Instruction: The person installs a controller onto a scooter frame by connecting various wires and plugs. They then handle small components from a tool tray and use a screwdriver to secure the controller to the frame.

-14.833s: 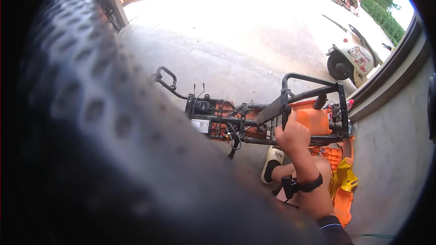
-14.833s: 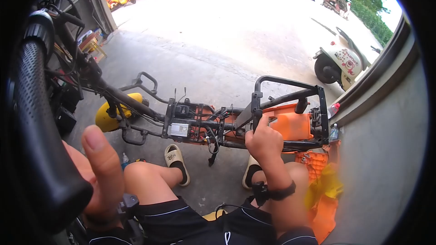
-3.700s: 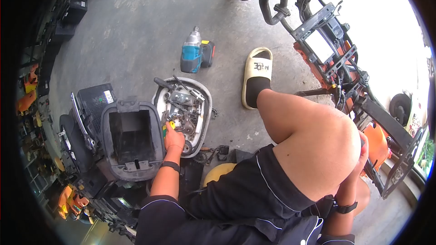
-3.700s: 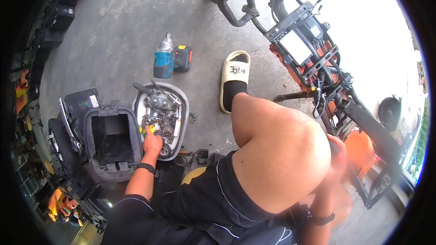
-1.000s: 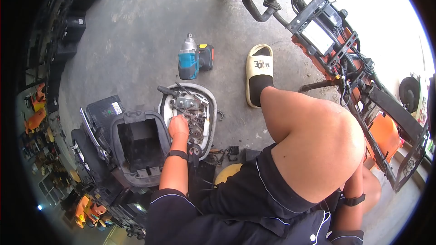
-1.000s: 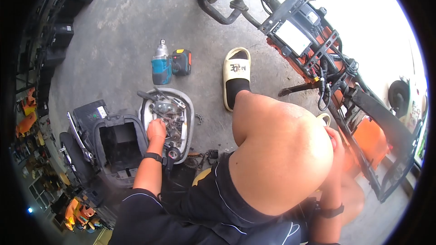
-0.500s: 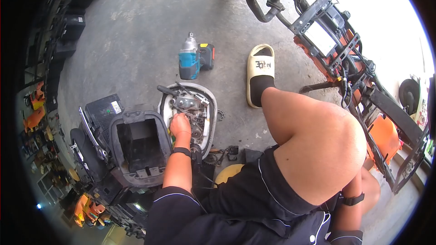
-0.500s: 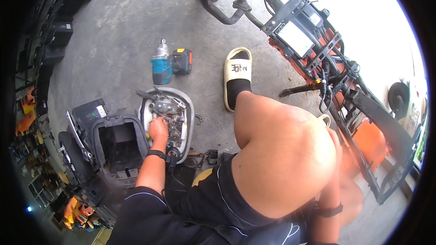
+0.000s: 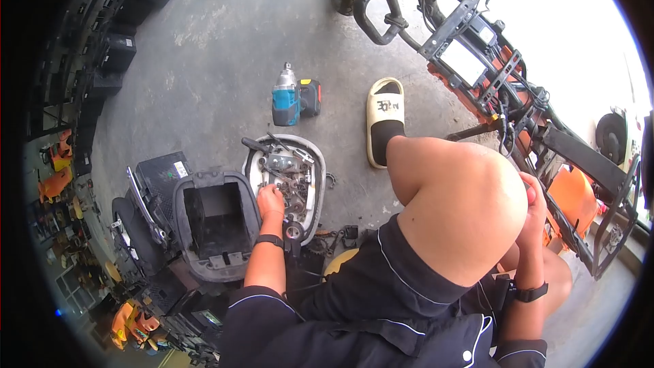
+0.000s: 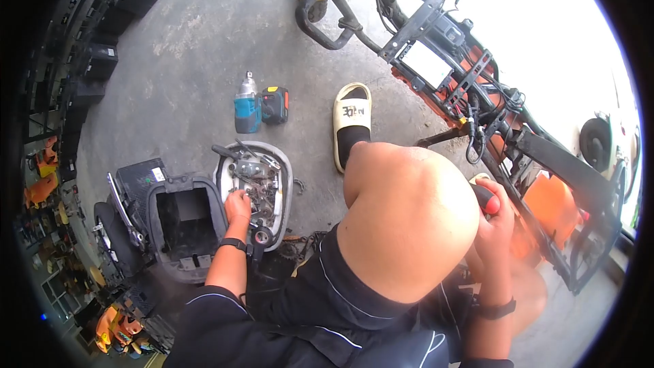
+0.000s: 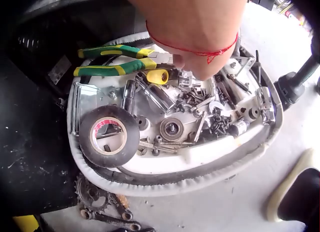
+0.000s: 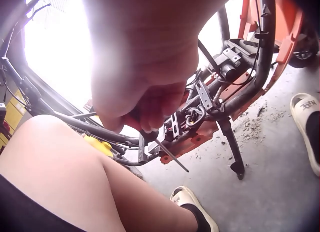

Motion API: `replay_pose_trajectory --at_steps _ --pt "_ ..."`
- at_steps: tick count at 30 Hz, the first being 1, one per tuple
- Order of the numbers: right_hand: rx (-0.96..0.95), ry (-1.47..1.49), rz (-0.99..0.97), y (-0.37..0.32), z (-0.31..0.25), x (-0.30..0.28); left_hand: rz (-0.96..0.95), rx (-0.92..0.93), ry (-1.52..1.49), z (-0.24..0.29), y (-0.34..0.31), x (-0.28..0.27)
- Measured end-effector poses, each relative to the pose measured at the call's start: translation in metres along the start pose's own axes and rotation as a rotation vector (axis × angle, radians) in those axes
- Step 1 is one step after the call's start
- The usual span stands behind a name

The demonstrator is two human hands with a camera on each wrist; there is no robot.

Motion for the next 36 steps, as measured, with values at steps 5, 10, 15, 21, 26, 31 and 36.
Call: replay_pose_trajectory --at_steps 5,10,15,21,26,31,36 --pt "0.057 -0.041 0.0 -0.01 0.005 -0.003 -0.038 0.003 0.032 0.011 0.0 -0.002" --pt "0.061 -0.105 0.016 -0.008 -0.001 -0.001 -0.073 0.089 0.158 0.018 0.0 0.005" --pt "0.192 0.129 0.045 -0.009 0.026 -0.001 -0.076 0.229 0.29 0.021 0.001 0.014" --pt "0.385 0.233 -0.032 -0.016 0.055 0.015 -0.025 0.293 0.298 0.021 0.002 0.02" --pt "0.347 0.165 -0.075 -0.012 0.061 0.025 -0.059 0.277 0.309 0.018 0.004 0.025" --pt "0.305 0.103 -0.066 -0.01 0.056 0.02 -0.068 0.269 0.336 0.016 0.008 0.033" --pt "0.261 0.015 -0.002 -0.014 0.033 0.009 -0.117 0.25 0.376 0.018 0.009 0.034"
Point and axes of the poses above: each hand's wrist, its own y-axis towards the middle knuckle, its own x-axis out of the palm, z = x × y, the point moved 10 cm from there along y, towards the middle knuckle, and after that the axes turned 3 degrees about -z, right-handed, at the moved point
